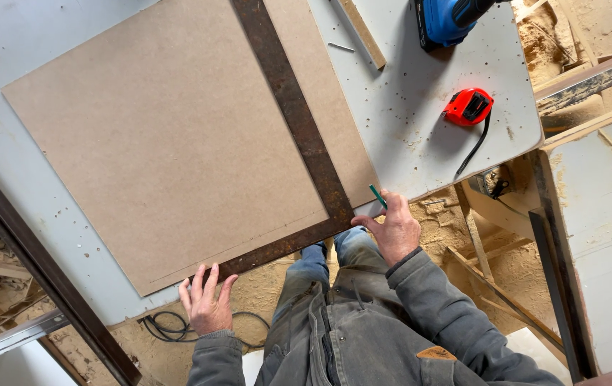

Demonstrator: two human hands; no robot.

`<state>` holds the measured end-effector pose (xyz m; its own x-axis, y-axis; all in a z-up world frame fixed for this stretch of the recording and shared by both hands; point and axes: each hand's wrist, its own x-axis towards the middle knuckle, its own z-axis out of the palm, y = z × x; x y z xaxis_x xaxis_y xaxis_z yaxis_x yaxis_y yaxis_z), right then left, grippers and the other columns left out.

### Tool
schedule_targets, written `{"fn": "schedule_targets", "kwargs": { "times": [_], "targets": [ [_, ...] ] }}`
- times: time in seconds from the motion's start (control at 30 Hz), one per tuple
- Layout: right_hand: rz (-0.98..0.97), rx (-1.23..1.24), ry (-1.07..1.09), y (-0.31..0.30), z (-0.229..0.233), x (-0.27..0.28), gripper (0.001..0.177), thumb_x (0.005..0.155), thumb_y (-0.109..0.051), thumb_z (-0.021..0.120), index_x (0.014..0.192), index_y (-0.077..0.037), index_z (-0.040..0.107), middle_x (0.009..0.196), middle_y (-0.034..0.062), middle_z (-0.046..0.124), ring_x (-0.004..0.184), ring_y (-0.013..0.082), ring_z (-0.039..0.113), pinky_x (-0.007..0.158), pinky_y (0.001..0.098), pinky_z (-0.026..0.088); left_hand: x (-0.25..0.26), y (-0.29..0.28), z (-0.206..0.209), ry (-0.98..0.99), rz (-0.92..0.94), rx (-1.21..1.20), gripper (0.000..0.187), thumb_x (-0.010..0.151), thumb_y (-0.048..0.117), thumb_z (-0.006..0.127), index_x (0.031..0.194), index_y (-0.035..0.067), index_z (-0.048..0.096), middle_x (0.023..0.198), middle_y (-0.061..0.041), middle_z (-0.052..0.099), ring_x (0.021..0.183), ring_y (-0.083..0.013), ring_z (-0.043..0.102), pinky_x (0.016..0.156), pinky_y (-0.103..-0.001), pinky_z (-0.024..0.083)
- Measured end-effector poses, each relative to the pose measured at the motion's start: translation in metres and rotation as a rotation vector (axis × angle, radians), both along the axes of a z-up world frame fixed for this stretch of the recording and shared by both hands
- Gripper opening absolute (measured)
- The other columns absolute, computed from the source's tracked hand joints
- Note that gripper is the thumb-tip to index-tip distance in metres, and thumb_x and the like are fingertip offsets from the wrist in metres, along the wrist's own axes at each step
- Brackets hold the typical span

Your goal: The person uses a metal square and a pencil to draw straight lines on a rectangular piece of light-colored wood. They then use a tape measure to verify the distance between the marked lines and continue drawing additional lines on the board.

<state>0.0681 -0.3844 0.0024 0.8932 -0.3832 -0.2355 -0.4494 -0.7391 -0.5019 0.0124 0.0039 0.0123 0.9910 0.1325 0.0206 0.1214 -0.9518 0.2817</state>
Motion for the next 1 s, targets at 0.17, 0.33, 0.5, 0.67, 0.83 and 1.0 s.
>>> {"fn": "schedule_targets", "kwargs": {
  "times": [0.17, 0.33, 0.5, 0.67, 0.83, 1.0],
  "targets": [
    [0.016, 0.016, -0.008, -0.001, -0.002, -0.001, 0.083, 0.063, -0.048, 0.094, 0.126, -0.008, 0.057, 0.101, 0.0108, 0.065, 0.074, 0.0267, 0.069, 0.059, 0.0421, 0.056, 0.002, 0.001, 0.0, 0.003, -0.007, -0.001, 0.048, 0.074, 0.028, 0.09, 0.119, 0.014, 0.079, 0.131, -0.007, 0.07, 0.123, -0.0359, 0.057, 0.099, -0.043, 0.053],
    [0.005, 0.015, 0.016, 0.0, -0.001, 0.0, 0.083, 0.064, -0.049, 0.093, 0.125, -0.008, 0.056, 0.101, 0.0103, 0.066, 0.074, 0.0274, 0.069, 0.059, 0.0429, 0.056, 0.005, -0.002, 0.004, 0.0, -0.004, -0.002, 0.048, 0.074, 0.029, 0.09, 0.118, 0.014, 0.079, 0.13, -0.007, 0.07, 0.122, -0.0354, 0.057, 0.098, -0.043, 0.054],
    [0.011, 0.016, -0.002, -0.001, 0.0, -0.001, 0.082, 0.064, -0.048, 0.093, 0.125, -0.008, 0.056, 0.1, 0.0101, 0.065, 0.074, 0.0287, 0.068, 0.059, 0.0441, 0.055, 0.005, -0.001, 0.005, -0.001, -0.014, 0.013, 0.048, 0.074, 0.03, 0.09, 0.119, 0.015, 0.079, 0.13, -0.006, 0.07, 0.123, -0.0348, 0.057, 0.101, -0.044, 0.053],
    [0.006, 0.007, 0.029, -0.001, 0.002, 0.001, 0.082, 0.063, -0.048, 0.093, 0.125, -0.009, 0.057, 0.098, 0.0099, 0.065, 0.072, 0.0291, 0.068, 0.059, 0.0442, 0.055, 0.007, -0.003, 0.008, 0.006, -0.011, 0.002, 0.048, 0.074, 0.03, 0.09, 0.118, 0.015, 0.079, 0.13, -0.006, 0.07, 0.122, -0.0345, 0.057, 0.1, -0.043, 0.053],
    [0.013, 0.005, 0.019, -0.001, 0.001, 0.001, 0.082, 0.064, -0.05, 0.093, 0.125, -0.008, 0.056, 0.099, 0.0103, 0.065, 0.072, 0.0286, 0.068, 0.058, 0.0437, 0.055, 0.012, -0.005, 0.014, 0.007, -0.016, 0.003, 0.047, 0.074, 0.03, 0.09, 0.117, 0.015, 0.079, 0.129, -0.005, 0.07, 0.12, -0.0344, 0.056, 0.098, -0.043, 0.052],
    [0.0, -0.011, 0.018, 0.0, -0.004, -0.001, 0.082, 0.062, -0.05, 0.093, 0.124, -0.01, 0.058, 0.096, 0.0085, 0.065, 0.072, 0.0286, 0.067, 0.059, 0.0441, 0.055, 0.012, -0.005, 0.012, 0.017, -0.005, -0.007, 0.046, 0.075, 0.03, 0.09, 0.117, 0.015, 0.08, 0.129, -0.004, 0.07, 0.12, -0.0335, 0.056, 0.098, -0.043, 0.052]
  ]
}}
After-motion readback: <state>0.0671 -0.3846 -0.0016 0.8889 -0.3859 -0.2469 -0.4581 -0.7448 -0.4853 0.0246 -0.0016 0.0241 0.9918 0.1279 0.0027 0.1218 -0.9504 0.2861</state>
